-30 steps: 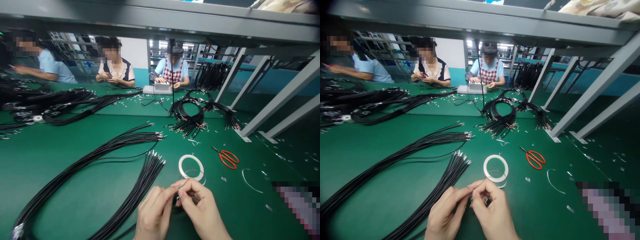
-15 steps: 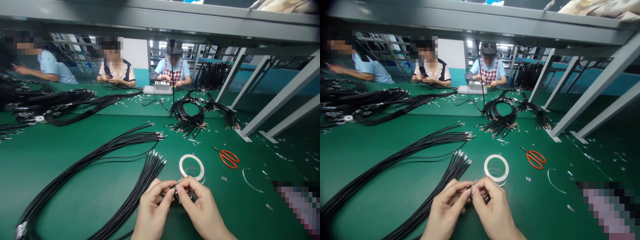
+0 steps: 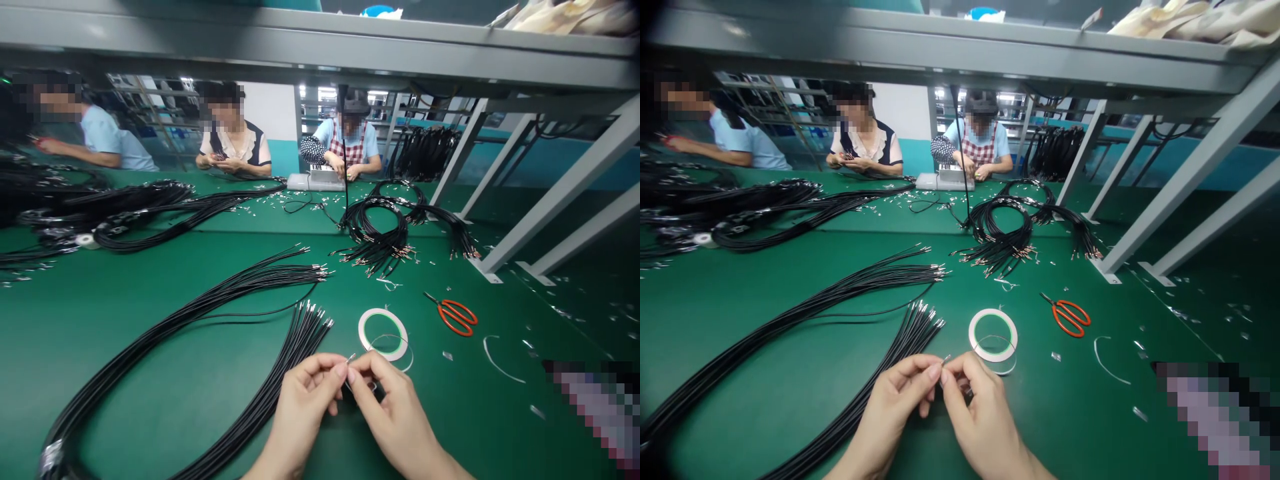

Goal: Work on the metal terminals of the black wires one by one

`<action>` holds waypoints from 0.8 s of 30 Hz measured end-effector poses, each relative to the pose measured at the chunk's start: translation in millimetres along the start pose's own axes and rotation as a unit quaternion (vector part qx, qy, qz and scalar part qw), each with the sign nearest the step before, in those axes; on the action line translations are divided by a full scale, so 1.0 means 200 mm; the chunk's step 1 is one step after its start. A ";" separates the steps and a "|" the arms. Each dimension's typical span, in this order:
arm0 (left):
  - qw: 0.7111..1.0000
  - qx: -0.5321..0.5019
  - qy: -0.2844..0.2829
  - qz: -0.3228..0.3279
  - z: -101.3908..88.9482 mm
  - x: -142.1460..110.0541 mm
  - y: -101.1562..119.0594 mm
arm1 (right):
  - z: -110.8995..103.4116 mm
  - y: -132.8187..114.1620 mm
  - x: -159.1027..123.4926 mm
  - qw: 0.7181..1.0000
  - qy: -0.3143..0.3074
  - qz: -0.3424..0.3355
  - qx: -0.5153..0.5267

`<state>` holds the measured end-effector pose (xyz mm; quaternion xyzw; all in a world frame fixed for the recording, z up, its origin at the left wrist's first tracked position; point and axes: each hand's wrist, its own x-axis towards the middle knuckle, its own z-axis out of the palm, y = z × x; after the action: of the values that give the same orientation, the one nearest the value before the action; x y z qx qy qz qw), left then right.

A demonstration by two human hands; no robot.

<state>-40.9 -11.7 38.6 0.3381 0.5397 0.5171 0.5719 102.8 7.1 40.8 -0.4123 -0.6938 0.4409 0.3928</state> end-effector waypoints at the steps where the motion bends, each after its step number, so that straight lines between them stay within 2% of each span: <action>1: 1.000 0.000 0.001 0.002 0.00 0.00 0.00 | 0.00 0.00 0.00 1.000 0.000 -0.001 0.006; 13: 1.000 -0.018 0.017 -0.016 -0.01 0.00 -0.04 | -0.01 0.01 0.02 0.999 -0.009 0.031 -0.010; 18: 1.000 -0.003 0.021 0.006 -0.01 0.02 -0.05 | 0.00 0.03 0.04 0.998 -0.014 0.059 -0.015; 21: 0.999 0.005 0.018 0.028 -0.01 0.03 -0.08 | 0.02 0.08 0.03 0.999 0.006 0.039 -0.032; 24: 0.998 -0.011 0.037 0.046 -0.01 0.05 -0.10 | 0.08 0.18 0.03 0.998 0.031 0.047 0.024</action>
<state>-39.4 -7.7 16.2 0.3372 0.5385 0.5611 0.5306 94.3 18.6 2.9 -0.4488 -0.6503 0.4619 0.4029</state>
